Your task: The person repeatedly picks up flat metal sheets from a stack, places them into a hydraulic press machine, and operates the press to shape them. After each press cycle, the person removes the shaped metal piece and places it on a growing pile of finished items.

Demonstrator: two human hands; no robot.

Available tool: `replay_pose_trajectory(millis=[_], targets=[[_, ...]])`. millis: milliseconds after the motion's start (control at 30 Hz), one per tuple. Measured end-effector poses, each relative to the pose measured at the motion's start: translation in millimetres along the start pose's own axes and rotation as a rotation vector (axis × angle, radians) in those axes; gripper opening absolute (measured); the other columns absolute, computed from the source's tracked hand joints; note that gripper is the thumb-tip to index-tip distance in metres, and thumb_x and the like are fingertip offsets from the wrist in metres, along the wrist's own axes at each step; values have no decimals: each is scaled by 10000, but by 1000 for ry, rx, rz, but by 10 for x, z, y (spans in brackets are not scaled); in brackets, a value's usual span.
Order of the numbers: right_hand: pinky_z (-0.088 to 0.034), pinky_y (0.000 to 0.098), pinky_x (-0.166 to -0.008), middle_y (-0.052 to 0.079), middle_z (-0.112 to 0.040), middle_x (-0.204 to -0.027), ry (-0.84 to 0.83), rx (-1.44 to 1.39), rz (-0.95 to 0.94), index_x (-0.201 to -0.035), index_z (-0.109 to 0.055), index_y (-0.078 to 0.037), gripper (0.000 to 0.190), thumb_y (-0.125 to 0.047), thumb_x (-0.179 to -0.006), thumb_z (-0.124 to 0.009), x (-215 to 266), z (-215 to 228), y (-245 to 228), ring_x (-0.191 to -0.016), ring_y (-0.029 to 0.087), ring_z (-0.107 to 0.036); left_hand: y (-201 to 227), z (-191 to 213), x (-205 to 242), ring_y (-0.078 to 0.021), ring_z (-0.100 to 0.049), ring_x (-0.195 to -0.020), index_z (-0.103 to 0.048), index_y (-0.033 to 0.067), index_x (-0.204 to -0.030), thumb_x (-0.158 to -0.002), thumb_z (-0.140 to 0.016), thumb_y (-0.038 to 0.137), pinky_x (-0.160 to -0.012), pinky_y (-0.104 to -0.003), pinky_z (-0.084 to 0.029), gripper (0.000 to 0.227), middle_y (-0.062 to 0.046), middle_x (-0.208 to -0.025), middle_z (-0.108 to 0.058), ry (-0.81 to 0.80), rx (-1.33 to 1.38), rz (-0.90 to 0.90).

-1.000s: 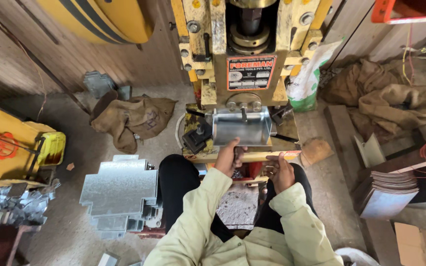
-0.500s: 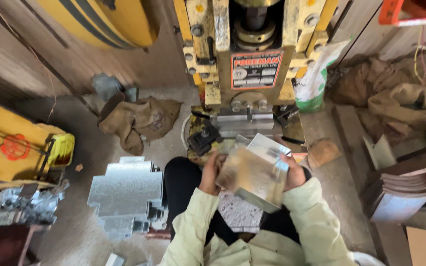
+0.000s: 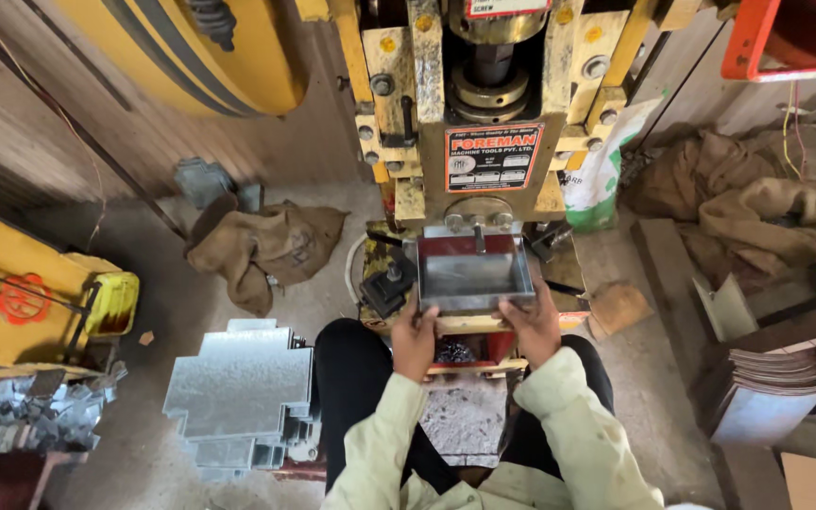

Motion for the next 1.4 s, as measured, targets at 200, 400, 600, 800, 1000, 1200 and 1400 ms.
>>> replay_pose_trajectory(millis=[200, 400, 600, 800, 1000, 1200, 1400], targets=[[-548, 284, -644, 77, -701, -891, 155, 182, 78, -1558, -323, -71, 828, 5, -859, -761, -215, 75, 26, -727, 138, -645, -47, -40, -287, -73, -589, -681, -553, 37, -1467, -947, -654, 19, -604, -246, -525, 530, -10, -922, -681, 9, 113, 80], [-561, 260, -695, 84, -688, -919, 179, 111, 121, -1515, -363, -29, 764, 28, -868, -766, -145, 47, 83, -793, 123, -662, 108, -21, -211, -85, -622, -698, -620, 11, -1400, -932, -719, 34, -619, -234, -519, 478, -59, -916, -720, 66, 60, 85], [-551, 254, -670, 93, -684, -970, 167, 69, 101, -1483, -384, -25, 724, 21, -866, -759, -166, 37, 67, -807, 120, -655, 236, 28, -196, -89, -576, -709, -574, 28, -1030, -842, -826, 136, -614, -252, -508, 333, -14, -843, -628, 195, -36, -65], [-531, 264, -649, 112, -654, -929, 176, 76, 92, -1496, -395, -20, 707, 3, -893, -764, -201, 82, 188, -751, 121, -622, 19, 37, -180, -129, -391, -623, -434, 55, -869, -877, -875, 229, -567, -283, -388, 473, -24, -692, -424, 231, -195, 19], [-561, 264, -683, 105, -662, -1063, 87, 34, 117, -1540, -343, -40, 774, -2, -876, -740, -378, 64, 166, -806, 117, -642, 319, -46, -254, -94, -579, -603, -411, 117, -1430, -843, -748, 137, -549, -244, -487, 677, -44, -924, -677, 6, 94, 17], [-593, 325, -737, 141, -665, -1198, 33, 178, 182, -1482, -424, -1, 612, -48, -926, -674, -116, 10, -259, -895, 190, -714, 718, -13, -97, -106, -672, -776, -334, 77, -1553, -800, -577, -93, -646, -235, -533, 809, -111, -1316, -655, -156, 16, -102], [-607, 435, -627, 192, -626, -1119, 183, -185, -259, -1364, -316, -86, 462, -287, -1024, -555, 368, -16, -24, -803, 333, -720, -29, 37, 561, -182, -775, -843, -319, 34, -1431, -860, -555, -136, -703, -236, -588, 641, -162, -1316, -597, -79, -35, -75]])
Point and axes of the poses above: each hand's wrist, its own x-axis away from the middle knuckle, its own z-axis out of the back of the hand, y = z × x, the point moved 2 cm from there along -x, towards the middle knuckle
